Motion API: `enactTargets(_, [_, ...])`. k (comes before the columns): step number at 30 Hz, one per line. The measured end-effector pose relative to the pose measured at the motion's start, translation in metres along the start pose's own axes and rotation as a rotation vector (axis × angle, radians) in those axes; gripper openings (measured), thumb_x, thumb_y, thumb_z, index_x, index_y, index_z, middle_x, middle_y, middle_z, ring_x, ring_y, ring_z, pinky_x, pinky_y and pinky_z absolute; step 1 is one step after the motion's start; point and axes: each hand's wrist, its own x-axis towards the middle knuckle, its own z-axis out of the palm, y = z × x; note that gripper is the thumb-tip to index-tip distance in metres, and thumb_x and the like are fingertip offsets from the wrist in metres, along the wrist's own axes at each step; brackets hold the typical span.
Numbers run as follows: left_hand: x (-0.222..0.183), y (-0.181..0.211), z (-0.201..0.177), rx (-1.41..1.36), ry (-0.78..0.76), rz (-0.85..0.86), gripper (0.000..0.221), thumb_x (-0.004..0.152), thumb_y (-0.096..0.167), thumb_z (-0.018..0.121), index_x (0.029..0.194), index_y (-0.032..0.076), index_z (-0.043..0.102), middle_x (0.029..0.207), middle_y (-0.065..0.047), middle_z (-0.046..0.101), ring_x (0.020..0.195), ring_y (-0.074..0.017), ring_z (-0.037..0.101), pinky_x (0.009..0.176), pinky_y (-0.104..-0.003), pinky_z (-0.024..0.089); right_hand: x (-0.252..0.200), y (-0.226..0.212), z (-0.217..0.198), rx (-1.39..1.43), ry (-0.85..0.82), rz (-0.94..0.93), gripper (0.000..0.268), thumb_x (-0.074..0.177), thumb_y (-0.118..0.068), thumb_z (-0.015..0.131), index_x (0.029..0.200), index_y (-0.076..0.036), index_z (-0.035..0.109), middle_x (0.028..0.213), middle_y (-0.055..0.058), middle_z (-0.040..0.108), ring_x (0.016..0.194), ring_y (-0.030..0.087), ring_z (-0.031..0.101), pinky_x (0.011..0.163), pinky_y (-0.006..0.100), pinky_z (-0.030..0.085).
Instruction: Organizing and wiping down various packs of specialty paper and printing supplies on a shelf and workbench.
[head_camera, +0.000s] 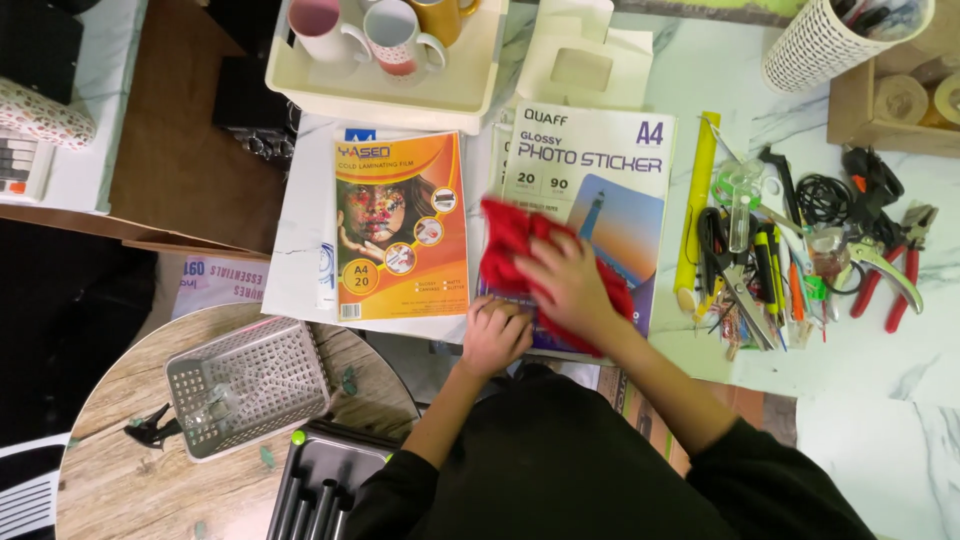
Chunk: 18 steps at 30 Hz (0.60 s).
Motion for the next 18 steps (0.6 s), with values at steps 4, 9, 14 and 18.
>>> enactTargets(4, [-0.005,-0.001,0.001,-0.039,0.015,0.037,0.017,0.083,0.021,0.081,0.093,0.014,0.068,0.110,-0.004,0.064,0.105,-0.0260,0.060,0.100,-0.044,0.042,-0.014,-0.010,-0.008,0.087,-0.112,-0.115,0.049,0.073,-0.018,0.076,0.122,-0.017,0.069,0.129,0.009,0.061,0.129,0.036,0.052,0.107,0.059,0.037])
enactTargets(9, [0.038,0.017,-0.033,-0.114,0.020,0.017,0.015,0.083,0.013,0.077,0.092,0.009,0.067,0.129,-0.007,0.068,0.121,-0.0278,0.063,0.101,-0.041,0.048,0.042,0.053,0.011,0.077,-0.083,-0.196,0.047,0.075,-0.016,0.077,0.122,-0.013,0.072,0.127,0.012,0.062,0.129,0.035,0.053,0.115,0.060,0.036])
enactTargets(14, [0.044,0.023,-0.035,-0.086,-0.010,-0.036,0.015,0.086,0.008,0.076,0.090,0.007,0.061,0.135,-0.007,0.067,0.130,-0.0242,0.061,0.108,-0.041,0.048,0.120,0.128,0.046,-0.037,0.117,-0.042,0.045,0.082,-0.014,0.077,0.127,-0.008,0.069,0.136,0.016,0.061,0.133,0.042,0.051,0.110,0.057,0.039])
enactTargets(18, [0.050,0.028,-0.038,-0.077,-0.017,-0.056,0.014,0.085,0.007,0.074,0.092,0.008,0.062,0.134,-0.006,0.068,0.130,-0.0250,0.060,0.107,-0.041,0.047,0.151,0.147,0.058,-0.076,0.185,0.180,0.043,0.087,-0.015,0.079,0.129,-0.011,0.070,0.131,0.011,0.064,0.121,0.037,0.055,0.113,0.061,0.036])
